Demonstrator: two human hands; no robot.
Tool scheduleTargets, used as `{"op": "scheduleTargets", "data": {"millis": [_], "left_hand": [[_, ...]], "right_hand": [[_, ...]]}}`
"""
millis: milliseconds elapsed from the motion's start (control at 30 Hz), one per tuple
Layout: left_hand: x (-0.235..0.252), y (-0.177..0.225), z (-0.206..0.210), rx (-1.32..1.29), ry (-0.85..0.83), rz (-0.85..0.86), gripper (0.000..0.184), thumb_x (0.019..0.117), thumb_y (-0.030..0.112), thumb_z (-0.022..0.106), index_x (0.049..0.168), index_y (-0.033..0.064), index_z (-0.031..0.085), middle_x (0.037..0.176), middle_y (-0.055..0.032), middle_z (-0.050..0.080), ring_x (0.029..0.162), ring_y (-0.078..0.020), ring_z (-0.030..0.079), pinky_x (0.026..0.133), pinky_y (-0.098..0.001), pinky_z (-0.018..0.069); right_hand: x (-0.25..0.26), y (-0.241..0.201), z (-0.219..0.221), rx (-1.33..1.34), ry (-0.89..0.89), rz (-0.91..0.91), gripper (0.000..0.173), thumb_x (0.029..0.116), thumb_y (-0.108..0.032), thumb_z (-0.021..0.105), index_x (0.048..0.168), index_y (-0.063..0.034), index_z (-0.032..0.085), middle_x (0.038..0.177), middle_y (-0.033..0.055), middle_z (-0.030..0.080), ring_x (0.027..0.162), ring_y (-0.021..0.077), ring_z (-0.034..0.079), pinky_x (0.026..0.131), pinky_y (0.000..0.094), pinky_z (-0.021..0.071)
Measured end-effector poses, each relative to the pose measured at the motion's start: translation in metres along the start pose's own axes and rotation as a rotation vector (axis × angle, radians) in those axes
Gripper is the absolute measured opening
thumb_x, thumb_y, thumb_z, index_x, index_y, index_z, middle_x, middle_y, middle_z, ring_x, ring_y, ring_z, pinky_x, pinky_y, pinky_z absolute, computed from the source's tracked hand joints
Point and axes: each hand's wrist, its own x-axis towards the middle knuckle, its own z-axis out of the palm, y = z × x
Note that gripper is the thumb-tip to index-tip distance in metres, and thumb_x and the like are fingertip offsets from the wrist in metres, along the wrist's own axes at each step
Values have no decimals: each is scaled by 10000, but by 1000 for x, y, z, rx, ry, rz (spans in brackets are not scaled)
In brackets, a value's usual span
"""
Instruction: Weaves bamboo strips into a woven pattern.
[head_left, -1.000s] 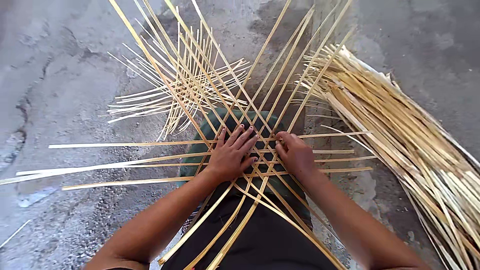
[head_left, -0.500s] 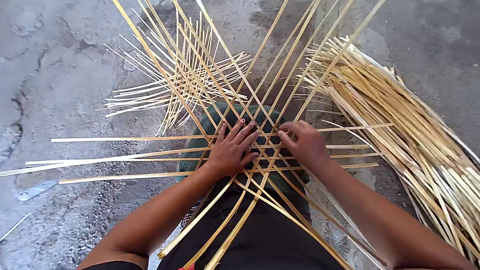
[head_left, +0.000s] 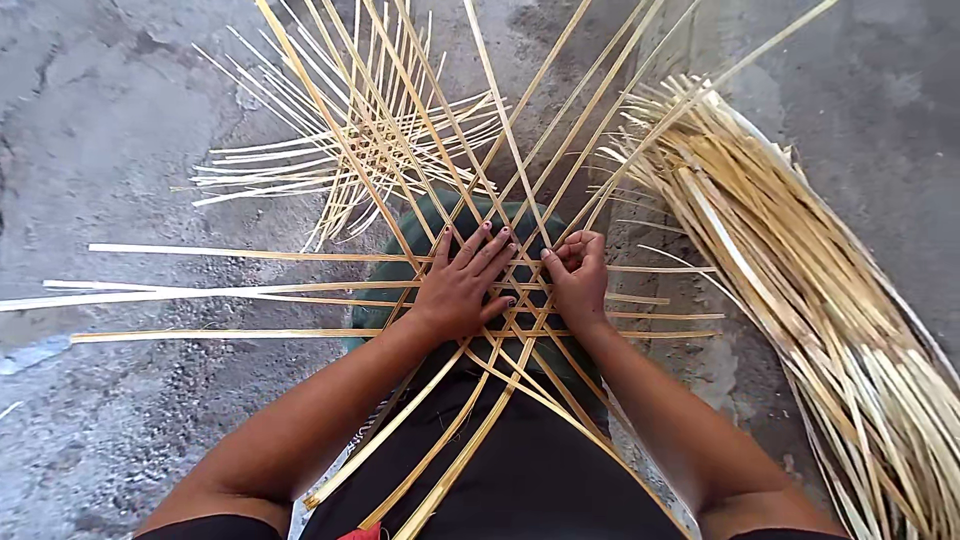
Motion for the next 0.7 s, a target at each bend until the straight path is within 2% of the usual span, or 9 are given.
{"op": "scheduleTargets", "data": {"millis": [67, 100, 167, 233, 367, 467, 600, 700], "left_hand": [[0, 0, 0, -2, 4, -1, 749, 1014, 676, 315, 1635, 259, 299, 1730, 51, 148, 1601, -232, 56, 1238, -669, 5], [-1, 0, 0, 0, 9, 2, 751, 1013, 678, 312, 1636, 258, 298, 1730, 50, 149, 1602, -233, 56, 1238, -670, 4], [-1, 0, -1, 8, 12, 6, 757, 1014, 684, 301, 1636, 253, 299, 1729, 44, 158, 1601, -241, 66, 1236, -675, 11], [-2, 1, 0, 15, 6, 8, 757, 1016, 683, 294, 1635, 248, 302, 1727, 41, 166, 1600, -247, 70, 1232, -683, 2], [-1, 2, -3, 14, -39, 4, 758, 1015, 675, 302, 1644, 254, 271, 1734, 35, 132, 1602, -251, 45, 1229, -682, -12], [0, 1, -4, 8, -30, 4, 771, 1007, 691, 311, 1643, 255, 276, 1734, 34, 129, 1603, -249, 31, 1230, -683, -21], [-1, -2, -7, -84, 21, 6, 679, 990, 679, 431, 1560, 312, 450, 1710, 63, 223, 1598, -220, 83, 1242, -663, -4], [1, -4, -12, -153, -16, -1, 637, 979, 658, 499, 1531, 339, 493, 1707, 72, 231, 1600, -232, 63, 1245, -650, -6]], "right_hand": [[-1, 0, -2, -39, 35, -45, 380, 960, -297, 727, 1233, -111, 538, 991, 48, 644, 769, 159, 617, 645, 339, 530], [-2, -2, -2, -76, 56, -106, 366, 960, -304, 728, 1210, -88, 569, 1040, 74, 632, 843, 179, 610, 705, 351, 524], [-4, -5, -4, -177, 73, -294, 311, 973, -317, 703, 1160, -74, 653, 1090, 105, 626, 988, 227, 609, 837, 387, 532], [-6, -5, -1, -263, 40, -448, 251, 989, -302, 665, 1123, -97, 719, 1080, 88, 678, 1034, 251, 636, 905, 449, 531], [-7, -2, 4, -309, 4, -486, 199, 1004, -249, 614, 1088, -125, 745, 1045, 75, 677, 993, 244, 639, 840, 462, 512], [-5, -1, 5, -305, 4, -480, 198, 999, -236, 611, 1097, -125, 742, 1047, 79, 670, 996, 245, 634, 849, 461, 509], [-6, 0, 6, -290, 18, -477, 190, 994, -240, 619, 1093, -135, 742, 1043, 71, 666, 1003, 243, 632, 860, 464, 506], [-7, 0, 7, -281, 28, -459, 186, 991, -242, 622, 1080, -140, 749, 1036, 72, 666, 996, 248, 631, 843, 466, 502]]}}
